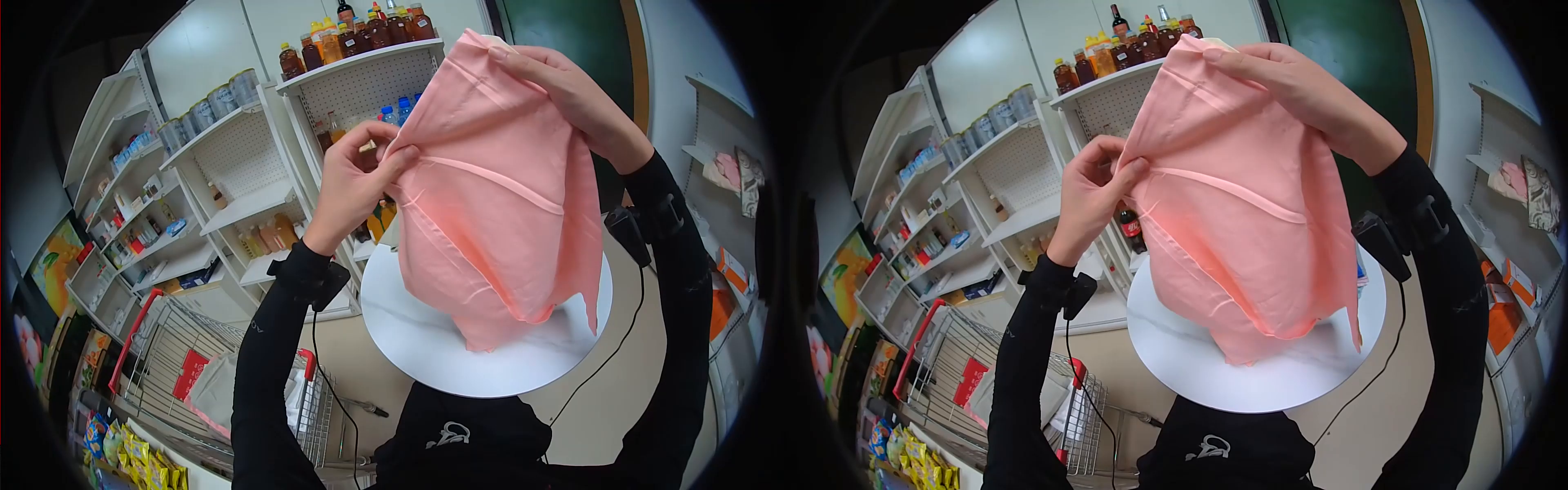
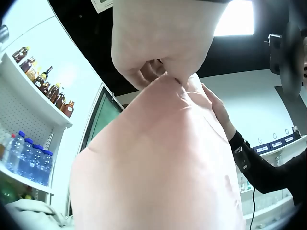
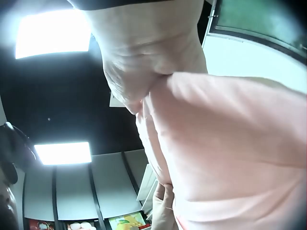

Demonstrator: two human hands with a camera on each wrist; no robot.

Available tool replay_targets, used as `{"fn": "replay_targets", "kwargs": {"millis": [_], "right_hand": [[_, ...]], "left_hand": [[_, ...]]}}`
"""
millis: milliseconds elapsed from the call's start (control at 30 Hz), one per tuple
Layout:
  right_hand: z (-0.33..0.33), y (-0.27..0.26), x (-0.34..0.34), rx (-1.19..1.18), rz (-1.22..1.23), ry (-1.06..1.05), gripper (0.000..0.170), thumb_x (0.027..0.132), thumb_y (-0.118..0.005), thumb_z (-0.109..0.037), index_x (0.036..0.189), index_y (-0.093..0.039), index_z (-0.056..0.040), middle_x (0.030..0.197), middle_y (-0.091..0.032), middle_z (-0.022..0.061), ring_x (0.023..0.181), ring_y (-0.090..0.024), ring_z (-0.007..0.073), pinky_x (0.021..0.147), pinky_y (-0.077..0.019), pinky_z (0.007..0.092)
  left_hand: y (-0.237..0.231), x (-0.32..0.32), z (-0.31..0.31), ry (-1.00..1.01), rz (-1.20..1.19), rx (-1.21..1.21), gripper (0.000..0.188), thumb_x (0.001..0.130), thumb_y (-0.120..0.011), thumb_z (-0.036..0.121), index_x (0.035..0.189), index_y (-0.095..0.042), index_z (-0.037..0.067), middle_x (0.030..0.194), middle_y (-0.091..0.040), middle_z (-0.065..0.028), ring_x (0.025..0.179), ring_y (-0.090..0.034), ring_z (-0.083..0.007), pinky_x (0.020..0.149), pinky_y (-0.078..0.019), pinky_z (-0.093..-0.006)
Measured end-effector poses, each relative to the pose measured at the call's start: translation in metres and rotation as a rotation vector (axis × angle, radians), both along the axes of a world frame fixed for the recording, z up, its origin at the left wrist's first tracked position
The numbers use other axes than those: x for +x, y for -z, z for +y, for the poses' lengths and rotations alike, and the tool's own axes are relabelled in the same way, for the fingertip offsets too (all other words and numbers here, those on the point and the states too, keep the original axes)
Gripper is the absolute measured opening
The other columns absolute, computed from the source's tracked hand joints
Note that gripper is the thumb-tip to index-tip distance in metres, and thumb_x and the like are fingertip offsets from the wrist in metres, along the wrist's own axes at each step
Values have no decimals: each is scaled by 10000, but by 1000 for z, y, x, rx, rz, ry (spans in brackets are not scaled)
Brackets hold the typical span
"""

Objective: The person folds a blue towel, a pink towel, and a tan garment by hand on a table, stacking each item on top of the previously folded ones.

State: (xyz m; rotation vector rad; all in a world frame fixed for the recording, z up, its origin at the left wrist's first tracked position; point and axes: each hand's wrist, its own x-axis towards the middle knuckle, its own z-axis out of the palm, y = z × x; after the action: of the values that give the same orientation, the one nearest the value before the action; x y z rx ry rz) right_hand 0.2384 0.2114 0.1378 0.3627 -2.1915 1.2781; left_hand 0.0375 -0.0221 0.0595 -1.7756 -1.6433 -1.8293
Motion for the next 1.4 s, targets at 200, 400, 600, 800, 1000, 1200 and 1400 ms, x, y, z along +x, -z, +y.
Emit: {"fn": "replay_targets", "kwargs": {"millis": [200, 400, 600, 800, 1000, 1200, 1400], "right_hand": [[12, 6, -12, -238, -30, -178, 431, 1072, -630, -417, 1243, -693, -26, 1115, -711, 14, 993, -683, 67, 870, -559, 242], [20, 8, -28, -302, 32, -156, 380, 1094, -598, -377, 1210, -697, -29, 1081, -717, 5, 965, -683, 66, 863, -563, 256], [42, 9, -35, -380, 279, 170, 392, 1121, -546, -395, 1234, -687, -47, 1081, -726, 15, 970, -692, 86, 883, -560, 271], [122, 10, -33, -414, 425, 237, 427, 1132, -524, -416, 1284, -671, -45, 1145, -723, 22, 1017, -691, 98, 917, -562, 286], [133, 2, -19, -348, 491, 287, 467, 1129, -547, -404, 1418, -627, -45, 1270, -711, 25, 1065, -692, 107, 948, -559, 285], [162, -50, -36, 121, 512, 316, 431, 1118, -570, -382, 1413, -652, -79, 1313, -709, 35, 1091, -701, 143, 942, -559, 303], [124, -68, -161, 937, 579, 909, 301, 1072, -605, -320, 1250, -729, -111, 1134, -746, 138, 1026, -732, 304, 841, -581, 416]], "left_hand": [[2, 11, -13, -90, 60, 182, 139, 945, -813, 42, 1043, -720, 7, 1006, -690, 3, 912, -653, -46, 797, -564, -211], [6, -12, -28, -138, 271, 311, 145, 965, -776, 14, 1079, -687, 15, 1129, -702, -44, 985, -671, -83, 826, -576, -245], [14, -69, -60, -36, -117, 298, 242, 1043, -694, 106, 1254, -590, 51, 1234, -676, -94, 1076, -666, -135, 928, -563, -305], [34, -127, -141, -215, -264, 273, 307, 1062, -658, 130, 1331, -530, 57, 1185, -646, -50, 1069, -653, -138, 965, -532, -305], [21, -118, -166, 133, -419, 728, 277, 1094, -561, 126, 1350, -494, 46, 985, -541, 14, 883, -587, -109, 819, -526, -270], [-4, -69, -175, 636, -486, 446, 294, 1099, -552, 194, 1353, -474, 68, 863, -414, 24, 734, -451, -93, 661, -429, -267], [44, -34, -139, 387, -650, 467, 253, 1091, -564, 177, 1315, -479, 94, 790, -395, 16, 657, -425, -107, 629, -401, -277]]}}
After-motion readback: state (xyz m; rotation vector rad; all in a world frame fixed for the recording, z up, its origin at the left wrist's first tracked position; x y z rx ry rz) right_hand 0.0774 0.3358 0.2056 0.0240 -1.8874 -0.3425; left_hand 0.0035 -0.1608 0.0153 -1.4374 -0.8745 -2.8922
